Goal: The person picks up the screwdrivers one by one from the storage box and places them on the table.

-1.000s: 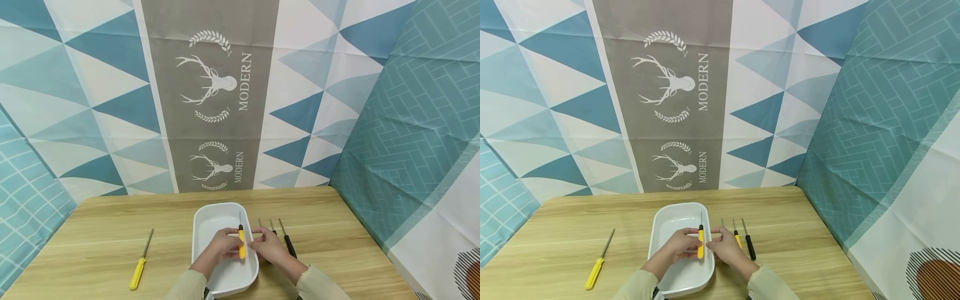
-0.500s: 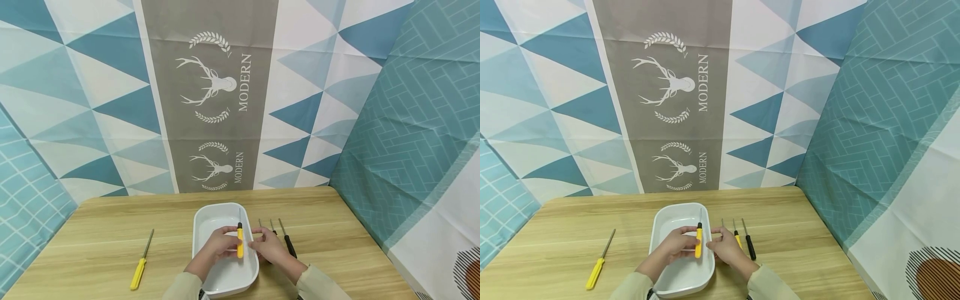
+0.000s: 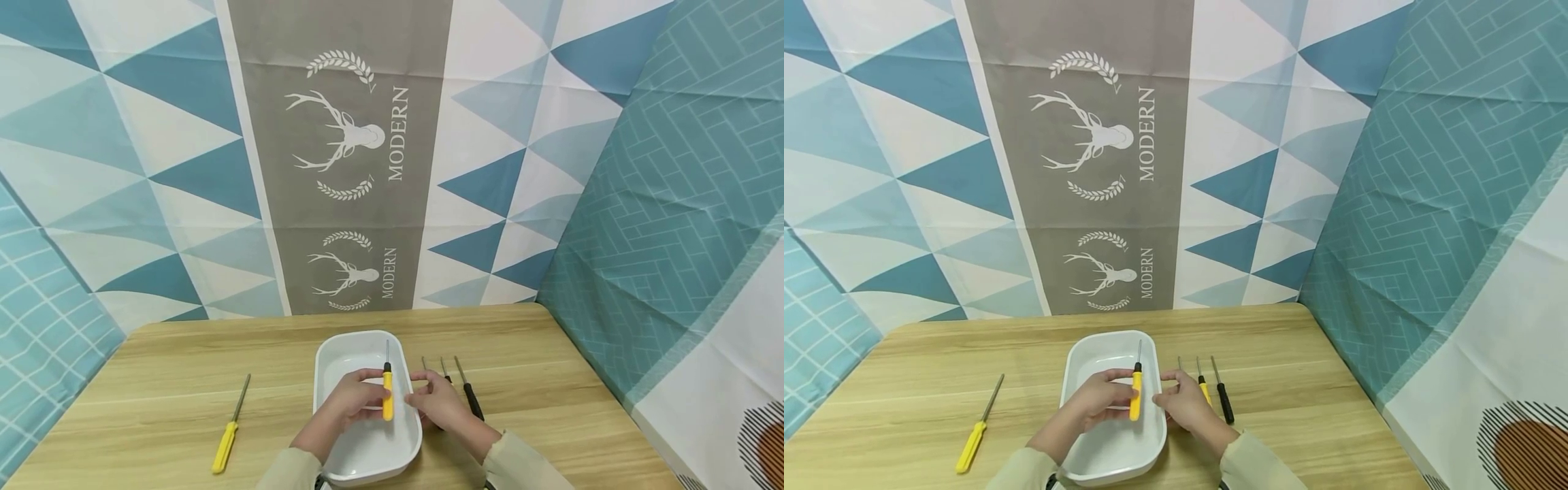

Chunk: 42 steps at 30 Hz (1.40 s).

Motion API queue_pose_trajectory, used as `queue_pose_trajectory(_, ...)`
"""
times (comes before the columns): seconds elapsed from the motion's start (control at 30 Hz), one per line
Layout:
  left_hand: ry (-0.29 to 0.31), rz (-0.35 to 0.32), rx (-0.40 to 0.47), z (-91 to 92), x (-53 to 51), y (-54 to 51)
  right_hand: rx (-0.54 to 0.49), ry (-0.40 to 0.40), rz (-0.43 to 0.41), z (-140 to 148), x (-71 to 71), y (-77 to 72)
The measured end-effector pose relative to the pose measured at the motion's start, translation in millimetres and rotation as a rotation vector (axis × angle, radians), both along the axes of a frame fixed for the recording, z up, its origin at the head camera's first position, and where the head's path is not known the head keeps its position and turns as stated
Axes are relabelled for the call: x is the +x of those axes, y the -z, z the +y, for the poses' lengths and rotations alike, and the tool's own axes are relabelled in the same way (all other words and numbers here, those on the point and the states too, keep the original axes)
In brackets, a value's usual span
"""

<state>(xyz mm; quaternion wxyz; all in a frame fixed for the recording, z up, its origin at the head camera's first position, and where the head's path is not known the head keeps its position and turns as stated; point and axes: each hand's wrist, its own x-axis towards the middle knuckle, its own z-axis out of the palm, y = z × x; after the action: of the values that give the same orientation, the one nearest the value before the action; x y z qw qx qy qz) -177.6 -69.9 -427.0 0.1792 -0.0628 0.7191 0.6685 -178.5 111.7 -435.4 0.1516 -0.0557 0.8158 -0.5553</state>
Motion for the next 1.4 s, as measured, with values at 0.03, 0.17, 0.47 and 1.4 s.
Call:
queue_pose_trajectory(0.03,0.001,0.001,-0.001,-1.5,0.4,-0.7,0.003,0.0,0.002,-0.1,0.0,-0.2)
queue_pose_trajectory(0.17,-0.005,-0.003,-0.001,-6.6,1.0,-2.0,0.008,-0.001,-0.001,0.2,0.1,-0.5)
queue_pose_trajectory(0.47,0.013,0.028,0.01,-13.7,4.8,-3.1,0.015,0.002,-0.006,-0.4,0.7,-1.3)
queue_pose_trajectory(1.4,0.068,0.065,0.058,-47.8,24.1,-14.8,-0.005,-0.009,0.002,0.7,3.0,-1.8)
